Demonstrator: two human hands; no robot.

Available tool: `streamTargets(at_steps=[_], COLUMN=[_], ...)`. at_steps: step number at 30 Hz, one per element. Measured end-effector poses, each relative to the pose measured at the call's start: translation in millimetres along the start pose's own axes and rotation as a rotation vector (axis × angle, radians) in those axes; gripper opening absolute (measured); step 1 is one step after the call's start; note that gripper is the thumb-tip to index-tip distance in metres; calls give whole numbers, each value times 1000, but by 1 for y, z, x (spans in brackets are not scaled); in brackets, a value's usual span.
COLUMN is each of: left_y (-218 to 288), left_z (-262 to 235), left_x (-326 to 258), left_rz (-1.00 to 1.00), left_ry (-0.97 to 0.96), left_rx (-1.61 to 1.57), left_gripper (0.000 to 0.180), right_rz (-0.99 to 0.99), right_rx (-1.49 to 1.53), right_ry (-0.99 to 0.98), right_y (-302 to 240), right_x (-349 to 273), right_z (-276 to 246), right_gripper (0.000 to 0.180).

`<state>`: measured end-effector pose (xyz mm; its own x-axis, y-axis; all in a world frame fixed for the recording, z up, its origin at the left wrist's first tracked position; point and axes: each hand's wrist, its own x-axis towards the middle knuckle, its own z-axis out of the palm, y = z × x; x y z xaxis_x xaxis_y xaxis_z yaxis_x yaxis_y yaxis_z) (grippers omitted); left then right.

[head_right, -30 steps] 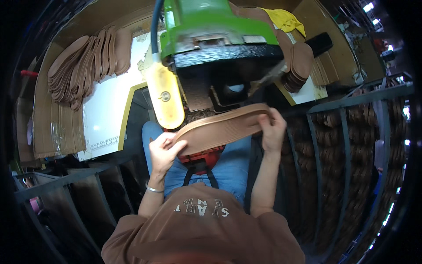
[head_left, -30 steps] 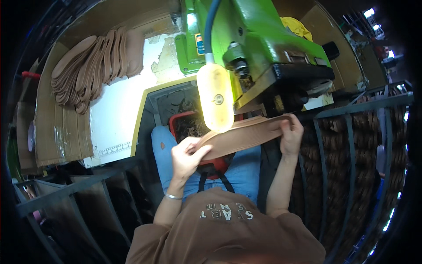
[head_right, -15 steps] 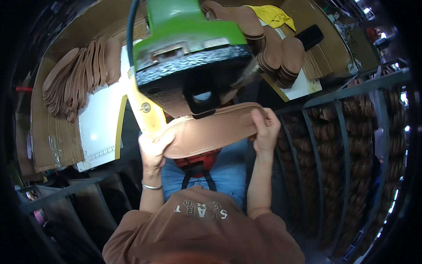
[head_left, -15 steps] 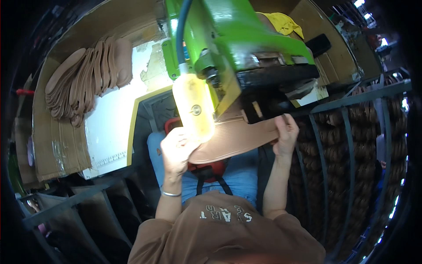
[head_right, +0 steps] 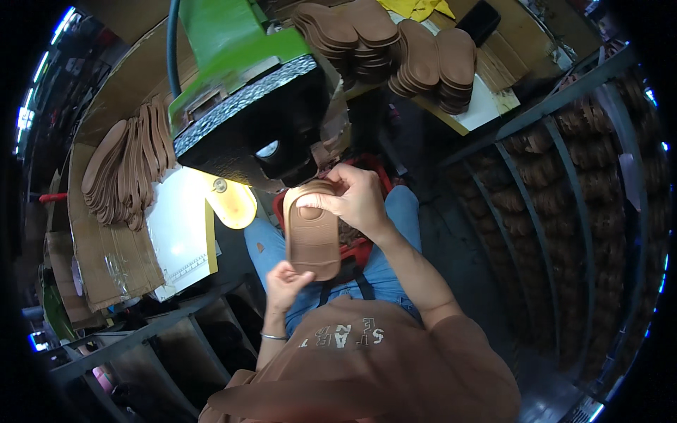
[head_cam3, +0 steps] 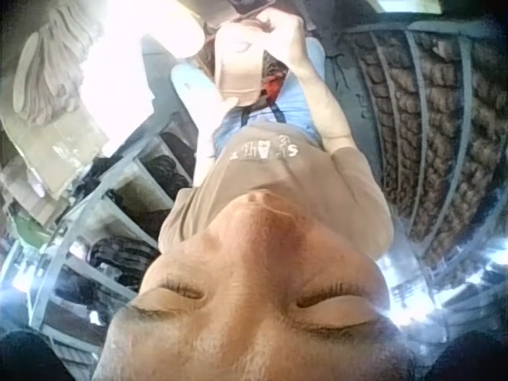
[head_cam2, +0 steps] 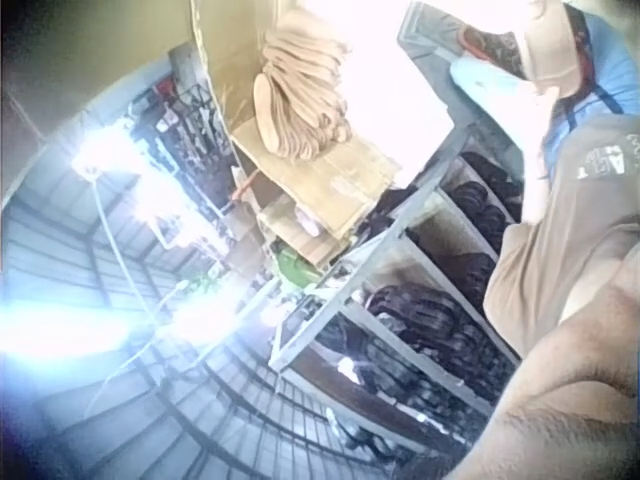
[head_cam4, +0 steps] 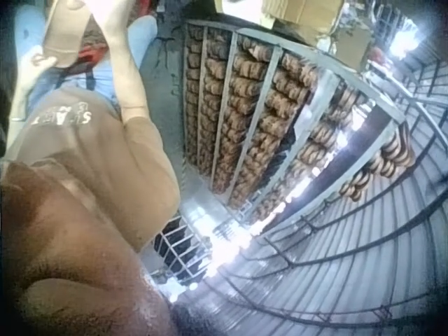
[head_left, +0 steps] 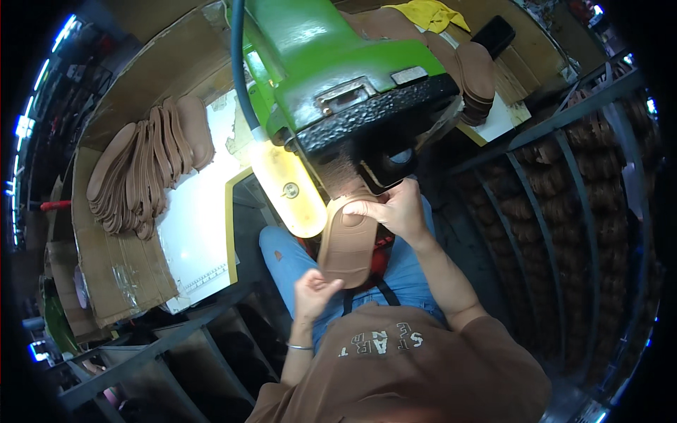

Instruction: Operating a specialized manufacturing machine to process shoe insoles/components.

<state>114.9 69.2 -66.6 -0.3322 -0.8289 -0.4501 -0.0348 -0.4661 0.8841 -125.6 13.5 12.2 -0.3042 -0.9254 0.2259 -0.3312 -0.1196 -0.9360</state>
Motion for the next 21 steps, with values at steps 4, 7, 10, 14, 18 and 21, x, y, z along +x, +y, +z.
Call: streamTargets(at_steps=[4,7,10,14,18,21], left_y=[-8,18,58,76,68,49], left_z=[45,62,75,78,90,97], left_x=[-2,13,37,54,33,27], left_rz=[-41,172,495,450,403,490], left_ry=[-180,-208,-156,-133,-23,127], left_rx=[-31,-4,-14,-67,-286,-293], left_gripper=[24,30,33,23,21,17], right_rz=[37,65,-36,37,137,108], right_rx=[8,13,41,52,87,51], right_ry=[-26,-61,23,156,29,-101], right_y=[-20,-26,-9,-6,-10,-23], right_x=[1,-5,-15,-18,-18,-9], right_z=[-5,-11,-17,-21,-18,-5], right_gripper=[35,31,24,24,22,20])
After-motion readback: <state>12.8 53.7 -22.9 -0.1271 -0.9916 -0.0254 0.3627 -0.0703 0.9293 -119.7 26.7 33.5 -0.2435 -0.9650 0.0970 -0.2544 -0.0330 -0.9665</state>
